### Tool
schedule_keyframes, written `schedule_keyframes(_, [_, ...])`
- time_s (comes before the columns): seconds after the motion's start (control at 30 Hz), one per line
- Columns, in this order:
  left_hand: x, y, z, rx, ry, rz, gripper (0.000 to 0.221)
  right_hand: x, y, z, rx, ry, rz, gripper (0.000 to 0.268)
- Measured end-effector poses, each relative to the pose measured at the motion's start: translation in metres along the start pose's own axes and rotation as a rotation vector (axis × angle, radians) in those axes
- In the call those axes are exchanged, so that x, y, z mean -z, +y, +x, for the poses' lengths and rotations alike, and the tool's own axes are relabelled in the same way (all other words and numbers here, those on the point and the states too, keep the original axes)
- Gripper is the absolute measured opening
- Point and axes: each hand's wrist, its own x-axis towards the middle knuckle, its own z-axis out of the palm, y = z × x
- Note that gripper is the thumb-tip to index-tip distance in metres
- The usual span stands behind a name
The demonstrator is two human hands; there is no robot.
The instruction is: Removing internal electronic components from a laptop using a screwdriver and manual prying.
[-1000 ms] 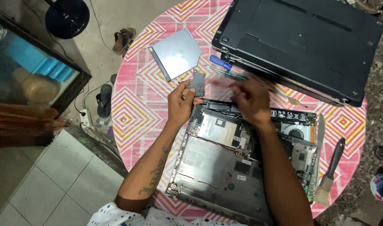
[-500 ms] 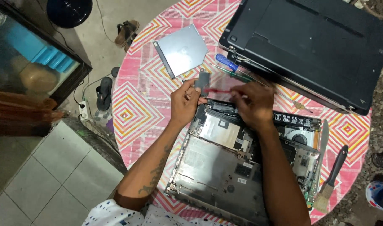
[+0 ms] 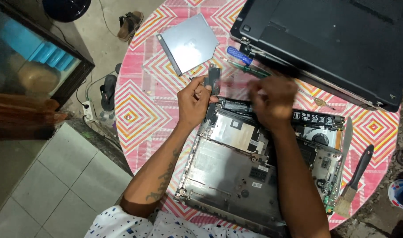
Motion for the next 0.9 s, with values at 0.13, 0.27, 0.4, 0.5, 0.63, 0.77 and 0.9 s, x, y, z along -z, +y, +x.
schedule_keyframes(0.13, [-0.002,0.004,0.0,-0.019,0.004,0.007,0.026,0.013,0.003,0.004,-0.043,0.048,0.036,0.019])
schedule_keyframes(0.27, [-0.001,0.009,-0.001,-0.055,0.014,0.027,0.024,0.018,-0.017,0.009,-0.046,-0.095,-0.001,0.009])
schedule_keyframes(0.4, [-0.001,0.013,0.0,-0.082,0.011,0.039,0.024,0.023,-0.033,0.018,-0.061,-0.091,0.06,0.006])
schedule_keyframes(0.5, [-0.001,0.012,0.001,-0.088,0.013,0.036,0.024,0.023,-0.027,0.018,-0.006,-0.055,-0.074,0.013])
schedule_keyframes(0.63, [0.001,0.005,0.001,-0.114,0.024,0.109,0.023,0.02,-0.024,0.015,-0.073,-0.124,0.121,0.009])
schedule_keyframes(0.77, [-0.001,0.016,-0.001,-0.075,-0.004,0.036,0.024,0.023,-0.026,0.015,-0.038,-0.056,0.033,0.009])
schedule_keyframes(0.9, [-0.001,0.011,0.001,-0.073,-0.019,0.048,0.024,0.015,-0.008,0.006,-0.046,-0.044,0.027,0.013])
